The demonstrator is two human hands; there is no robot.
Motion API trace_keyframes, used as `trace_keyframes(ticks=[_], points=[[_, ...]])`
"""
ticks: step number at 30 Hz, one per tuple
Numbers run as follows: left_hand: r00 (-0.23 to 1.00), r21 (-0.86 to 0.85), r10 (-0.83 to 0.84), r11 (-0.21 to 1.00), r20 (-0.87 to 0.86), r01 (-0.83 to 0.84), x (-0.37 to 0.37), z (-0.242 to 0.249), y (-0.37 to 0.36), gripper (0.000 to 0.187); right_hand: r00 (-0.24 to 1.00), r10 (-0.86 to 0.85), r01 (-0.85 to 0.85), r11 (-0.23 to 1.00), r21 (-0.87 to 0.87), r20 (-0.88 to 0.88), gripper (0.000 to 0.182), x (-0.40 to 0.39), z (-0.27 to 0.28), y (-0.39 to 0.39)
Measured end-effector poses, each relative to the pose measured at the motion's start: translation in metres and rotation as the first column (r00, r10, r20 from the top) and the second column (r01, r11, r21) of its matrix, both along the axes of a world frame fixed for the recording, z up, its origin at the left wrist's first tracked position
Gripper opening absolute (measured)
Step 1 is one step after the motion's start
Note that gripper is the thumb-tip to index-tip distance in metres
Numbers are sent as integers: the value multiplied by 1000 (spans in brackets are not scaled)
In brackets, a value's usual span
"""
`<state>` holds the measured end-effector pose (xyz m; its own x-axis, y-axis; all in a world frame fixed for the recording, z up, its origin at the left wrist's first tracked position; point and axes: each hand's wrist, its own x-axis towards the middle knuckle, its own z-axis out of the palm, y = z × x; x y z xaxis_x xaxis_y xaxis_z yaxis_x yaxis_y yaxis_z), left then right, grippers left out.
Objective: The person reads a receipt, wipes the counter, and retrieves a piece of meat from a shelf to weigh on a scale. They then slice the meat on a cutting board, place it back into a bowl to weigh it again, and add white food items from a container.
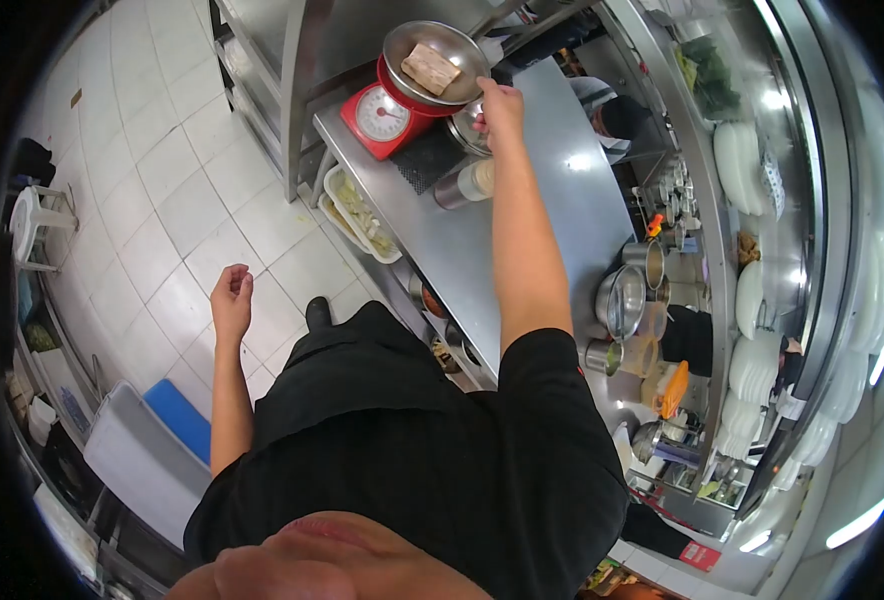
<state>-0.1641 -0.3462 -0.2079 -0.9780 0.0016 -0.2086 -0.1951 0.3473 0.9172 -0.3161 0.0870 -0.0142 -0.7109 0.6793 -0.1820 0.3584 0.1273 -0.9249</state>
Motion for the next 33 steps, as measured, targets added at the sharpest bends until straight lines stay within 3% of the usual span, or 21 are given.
trace_keyframes(ticks=[7,12,18,22,25,32,33], points=[[1000,-97,20,995,-11,-20,13,-2,-8,20,1000,25,-25,999,19,19,39,0,-3,6],[1000,-130,19,991,20,-16,18,10,-6,26,986,47,-60,995,78,161,47,1,1,-10],[993,-70,-29,997,-118,21,11,21,11,26,992,126,-127,991,36,32,46,-1,-2,-10],[997,-126,-74,990,-33,69,9,38,26,16,993,116,-117,993,15,33,51,-2,-6,-4],[992,-114,-122,987,-40,117,12,39,31,17,988,115,-130,980,153,104,59,1,-9,-3],[986,-178,-153,974,-66,139,27,27,24,18,993,88,-98,989,111,84,51,-3,-24,-1],[985,-152,-160,977,-64,149,29,30,25,17,995,100,-100,994,46,3,44,-10,-31,-1]])
